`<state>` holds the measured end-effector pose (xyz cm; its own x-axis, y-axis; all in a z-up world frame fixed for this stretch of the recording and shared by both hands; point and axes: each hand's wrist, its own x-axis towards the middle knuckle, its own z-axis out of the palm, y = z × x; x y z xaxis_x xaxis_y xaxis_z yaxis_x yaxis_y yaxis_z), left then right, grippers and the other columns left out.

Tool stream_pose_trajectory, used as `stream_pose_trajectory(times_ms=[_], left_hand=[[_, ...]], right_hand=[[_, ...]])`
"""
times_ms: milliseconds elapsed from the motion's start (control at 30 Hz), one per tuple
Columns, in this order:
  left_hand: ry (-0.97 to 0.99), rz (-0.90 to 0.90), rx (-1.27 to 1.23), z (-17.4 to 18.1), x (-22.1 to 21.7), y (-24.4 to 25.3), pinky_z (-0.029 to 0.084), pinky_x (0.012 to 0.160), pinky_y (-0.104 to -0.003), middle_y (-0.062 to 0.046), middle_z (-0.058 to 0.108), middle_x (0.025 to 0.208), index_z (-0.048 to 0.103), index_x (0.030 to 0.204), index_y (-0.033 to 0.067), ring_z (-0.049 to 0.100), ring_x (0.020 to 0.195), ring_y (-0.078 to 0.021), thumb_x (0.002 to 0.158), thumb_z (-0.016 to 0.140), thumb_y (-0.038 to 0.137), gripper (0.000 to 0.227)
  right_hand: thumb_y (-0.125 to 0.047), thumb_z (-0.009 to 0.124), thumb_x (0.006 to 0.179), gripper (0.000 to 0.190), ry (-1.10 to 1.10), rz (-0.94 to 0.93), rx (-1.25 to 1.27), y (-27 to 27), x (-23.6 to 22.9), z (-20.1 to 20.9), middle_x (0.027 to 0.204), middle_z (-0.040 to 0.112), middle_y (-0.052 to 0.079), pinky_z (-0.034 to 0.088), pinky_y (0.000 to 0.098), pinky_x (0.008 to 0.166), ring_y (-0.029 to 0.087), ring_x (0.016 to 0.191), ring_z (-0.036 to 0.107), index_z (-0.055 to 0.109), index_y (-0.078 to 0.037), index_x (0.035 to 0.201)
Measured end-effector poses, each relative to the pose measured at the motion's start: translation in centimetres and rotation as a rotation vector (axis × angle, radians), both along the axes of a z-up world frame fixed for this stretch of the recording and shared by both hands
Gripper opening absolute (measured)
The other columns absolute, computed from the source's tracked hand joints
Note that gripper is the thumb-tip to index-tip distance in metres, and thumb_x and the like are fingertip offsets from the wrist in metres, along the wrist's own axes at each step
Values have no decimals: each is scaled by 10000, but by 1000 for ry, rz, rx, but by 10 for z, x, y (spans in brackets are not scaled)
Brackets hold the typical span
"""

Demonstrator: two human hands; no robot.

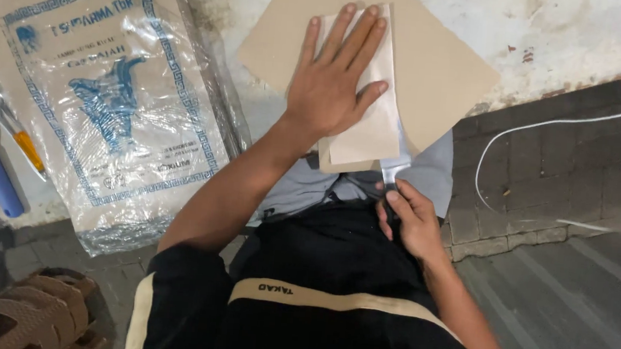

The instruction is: The person assembles small cardboard boxes by folding and taping them. They then cut a sheet of paper with a knife and place it inside the boxes. The person repeats this process with multiple boxes.

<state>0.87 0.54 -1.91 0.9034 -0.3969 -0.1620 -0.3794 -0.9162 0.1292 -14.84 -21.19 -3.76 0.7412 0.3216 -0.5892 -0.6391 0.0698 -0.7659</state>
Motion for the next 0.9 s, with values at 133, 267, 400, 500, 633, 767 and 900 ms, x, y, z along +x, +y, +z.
stream_pose_trajectory(times_ms=[133, 267, 400, 500, 633, 767, 900], left_hand=[[-153, -12, -43, -4, 1, 0, 134, 1208, -531, -21, 219, 1621, 252, 1584, 144, 145, 1486, -273, 1110, 305, 613, 669], [-84, 3, -21, 0, 1, -1, 115, 1220, -529, 0, 171, 1637, 220, 1598, 159, 113, 1503, -268, 1088, 246, 600, 675], [-118, -9, -26, 3, 2, -1, 142, 1212, -526, -11, 208, 1626, 248, 1588, 150, 145, 1492, -269, 1105, 281, 591, 655], [-53, 3, -15, 3, 3, -1, 102, 1219, -517, -1, 172, 1644, 198, 1596, 156, 110, 1508, -261, 1086, 237, 593, 672], [-126, -15, -23, -1, -1, -1, 143, 1217, -513, -3, 207, 1632, 235, 1589, 161, 153, 1503, -258, 1097, 290, 607, 666], [33, -21, -28, 6, 4, -2, 67, 1217, -526, -20, 119, 1657, 141, 1602, 153, 48, 1510, -263, 1066, 194, 611, 707], [-105, -12, -48, 3, 0, -2, 90, 1217, -505, -7, 185, 1637, 223, 1593, 153, 124, 1506, -260, 1084, 256, 603, 680]], right_hand=[[-207, 473, 1015, 257, -76, -72, -60, 16, 11, 7, 640, 505, 93, 387, 264, 454, 157, 416, 442, 573, 8, 1115], [-278, 446, 1033, 352, -185, 4, -167, 20, 12, 28, 619, 508, 52, 398, 260, 540, 133, 450, 478, 498, -64, 759], [-211, 479, 1016, 302, -113, -96, -158, 18, 14, 6, 644, 517, 81, 359, 256, 437, 146, 432, 442, 595, 11, 1184], [-188, 497, 1015, 188, -65, -103, -201, 15, 14, 5, 651, 521, 62, 404, 263, 447, 148, 471, 466, 563, -26, 950], [-217, 500, 1008, 299, -95, -117, -183, 14, 15, 7, 639, 513, 75, 367, 250, 432, 152, 437, 449, 601, 15, 1167], [-246, 502, 1010, 245, -110, -108, -211, 19, 24, 9, 627, 507, 62, 339, 230, 379, 142, 417, 453, 589, -17, 1019], [-237, 515, 997, 288, -54, -131, -209, 18, 26, 15, 629, 508, 72, 337, 246, 406, 146, 415, 421, 626, 3, 1111]])
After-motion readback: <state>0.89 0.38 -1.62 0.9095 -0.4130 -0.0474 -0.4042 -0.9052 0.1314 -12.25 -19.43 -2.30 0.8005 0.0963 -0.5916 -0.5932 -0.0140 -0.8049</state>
